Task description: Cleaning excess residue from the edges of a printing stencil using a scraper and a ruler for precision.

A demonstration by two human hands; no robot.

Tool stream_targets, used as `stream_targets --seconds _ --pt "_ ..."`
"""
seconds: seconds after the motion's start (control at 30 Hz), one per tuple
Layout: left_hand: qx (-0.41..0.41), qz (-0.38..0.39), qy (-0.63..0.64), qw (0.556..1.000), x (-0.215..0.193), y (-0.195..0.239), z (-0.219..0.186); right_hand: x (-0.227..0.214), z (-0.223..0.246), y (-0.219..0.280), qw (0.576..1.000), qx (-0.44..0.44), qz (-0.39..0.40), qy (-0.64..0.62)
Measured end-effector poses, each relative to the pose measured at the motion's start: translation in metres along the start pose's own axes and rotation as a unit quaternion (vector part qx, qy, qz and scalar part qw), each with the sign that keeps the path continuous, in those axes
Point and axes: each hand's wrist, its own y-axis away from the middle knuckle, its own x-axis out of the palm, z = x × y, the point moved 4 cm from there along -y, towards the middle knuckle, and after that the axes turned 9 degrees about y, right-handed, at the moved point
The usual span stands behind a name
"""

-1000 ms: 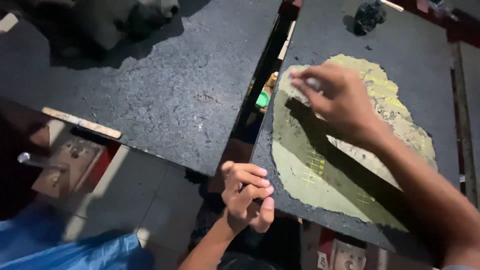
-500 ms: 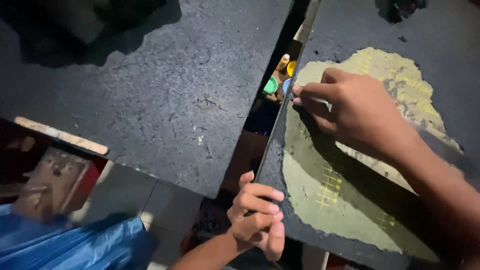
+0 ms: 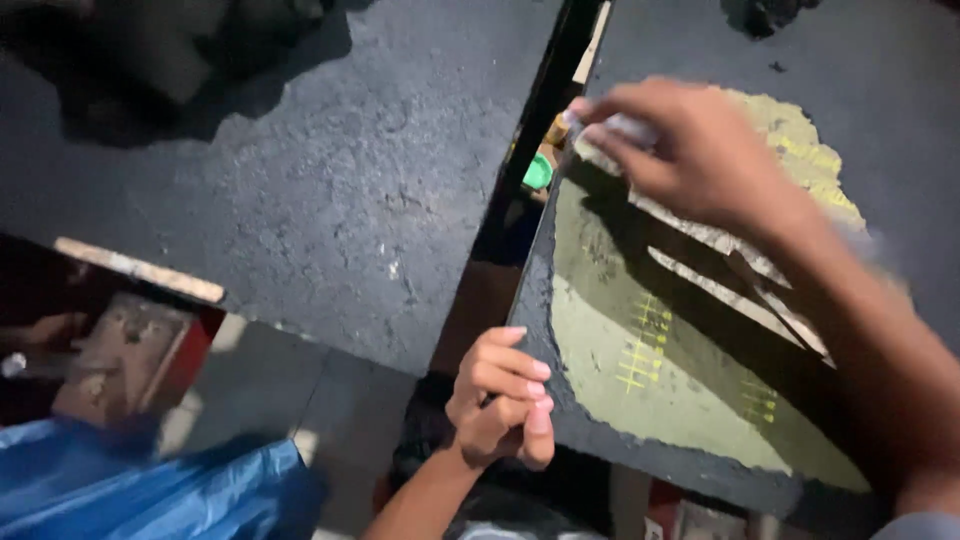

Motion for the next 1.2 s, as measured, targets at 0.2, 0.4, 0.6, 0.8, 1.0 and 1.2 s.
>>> stream_targets --seconds 0.2,0.4,0.6,0.8,1.0,1.2 --pt "0.028 -0.013 0.005 1.000 -0.001 0.000 0.000 -0.005 0.000 0.009 0.993 -0.063 0.085 0.059" --pt "-0.086 0.129 -0.086 0.984 0.000 -0.042 -0.035 0.018 -0.001 0.015 0.990 -0.063 0.084 0.089" --pt "-0.107 0.472 -0.079 0.872 0.005 -0.113 -0.020 0.014 -0.014 0.016 0.994 -0.064 -0.004 0.088" --pt "0.030 0.651 -0.171 0.739 0.021 -0.151 0.045 0.028 -0.116 0.009 0.923 -0.035 -0.233 0.303" --pt "0.135 0.717 -0.143 0.669 0.032 -0.157 0.107 0.055 -0.150 0.010 0.932 0.004 -0.239 0.273" --pt "0.122 0.722 -0.095 0.675 0.045 -0.167 0.118 0.053 -0.149 0.006 0.940 -0.001 -0.251 0.231"
